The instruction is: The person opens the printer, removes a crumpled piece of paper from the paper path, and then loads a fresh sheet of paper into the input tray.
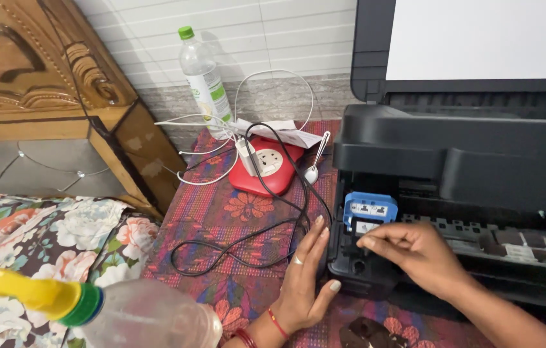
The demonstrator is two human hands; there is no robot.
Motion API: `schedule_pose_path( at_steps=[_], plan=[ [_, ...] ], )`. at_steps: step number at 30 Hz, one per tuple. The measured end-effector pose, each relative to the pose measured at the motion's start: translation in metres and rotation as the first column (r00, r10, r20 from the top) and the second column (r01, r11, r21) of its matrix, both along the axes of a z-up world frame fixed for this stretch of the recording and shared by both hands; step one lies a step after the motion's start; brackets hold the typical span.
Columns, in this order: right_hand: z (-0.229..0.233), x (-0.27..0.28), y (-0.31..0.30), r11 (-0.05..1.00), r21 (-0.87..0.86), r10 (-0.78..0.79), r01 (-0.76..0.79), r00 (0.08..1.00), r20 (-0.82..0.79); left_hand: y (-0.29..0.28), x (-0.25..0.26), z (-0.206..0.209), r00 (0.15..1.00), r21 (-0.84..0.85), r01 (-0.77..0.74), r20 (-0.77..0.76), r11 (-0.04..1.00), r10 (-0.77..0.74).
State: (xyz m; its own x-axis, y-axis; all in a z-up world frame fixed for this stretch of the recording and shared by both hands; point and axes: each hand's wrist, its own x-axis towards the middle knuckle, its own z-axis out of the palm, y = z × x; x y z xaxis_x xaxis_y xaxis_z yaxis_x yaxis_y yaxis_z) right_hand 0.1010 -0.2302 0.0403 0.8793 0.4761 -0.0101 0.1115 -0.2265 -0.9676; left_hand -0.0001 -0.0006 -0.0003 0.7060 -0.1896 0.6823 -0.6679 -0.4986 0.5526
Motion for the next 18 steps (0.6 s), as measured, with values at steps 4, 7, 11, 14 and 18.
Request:
schedule_pose_path(
  at_steps=[4, 7, 11, 14, 18],
  plan=[
    [0.0027, -0.0017, -0.0007, 1.000, -0.011, 0.004, -0.005, 0.999, -0.050, -0.0010, -0.0014, 0.0003, 1.000, -0.023, -0.008, -0.020, 1.000, 0.007],
    [0.0030, -0.0034, -0.0008, 1.000, -0.022, 0.010, -0.011, 0.997, -0.071, -0.0007, -0.0026, 0.0008, 0.998, -0.041, -0.009, -0.068, 0.999, 0.007],
    [0.0045, -0.0053, -0.0012, 0.998, -0.065, -0.018, 0.009, 0.990, -0.138, 0.0003, -0.0039, 0.0005, 0.996, -0.044, -0.002, -0.095, 0.999, -0.002],
    [0.0069, -0.0062, -0.0012, 0.996, -0.091, -0.027, 0.015, 0.991, -0.130, 0.0009, -0.0052, 0.0009, 0.996, -0.033, -0.005, -0.093, 0.999, 0.002],
    [0.0070, -0.0061, -0.0024, 0.994, -0.106, -0.034, 0.022, 0.993, -0.114, 0.0005, -0.0043, 0.0038, 0.996, -0.035, 0.008, -0.085, 0.999, -0.011]
  ],
)
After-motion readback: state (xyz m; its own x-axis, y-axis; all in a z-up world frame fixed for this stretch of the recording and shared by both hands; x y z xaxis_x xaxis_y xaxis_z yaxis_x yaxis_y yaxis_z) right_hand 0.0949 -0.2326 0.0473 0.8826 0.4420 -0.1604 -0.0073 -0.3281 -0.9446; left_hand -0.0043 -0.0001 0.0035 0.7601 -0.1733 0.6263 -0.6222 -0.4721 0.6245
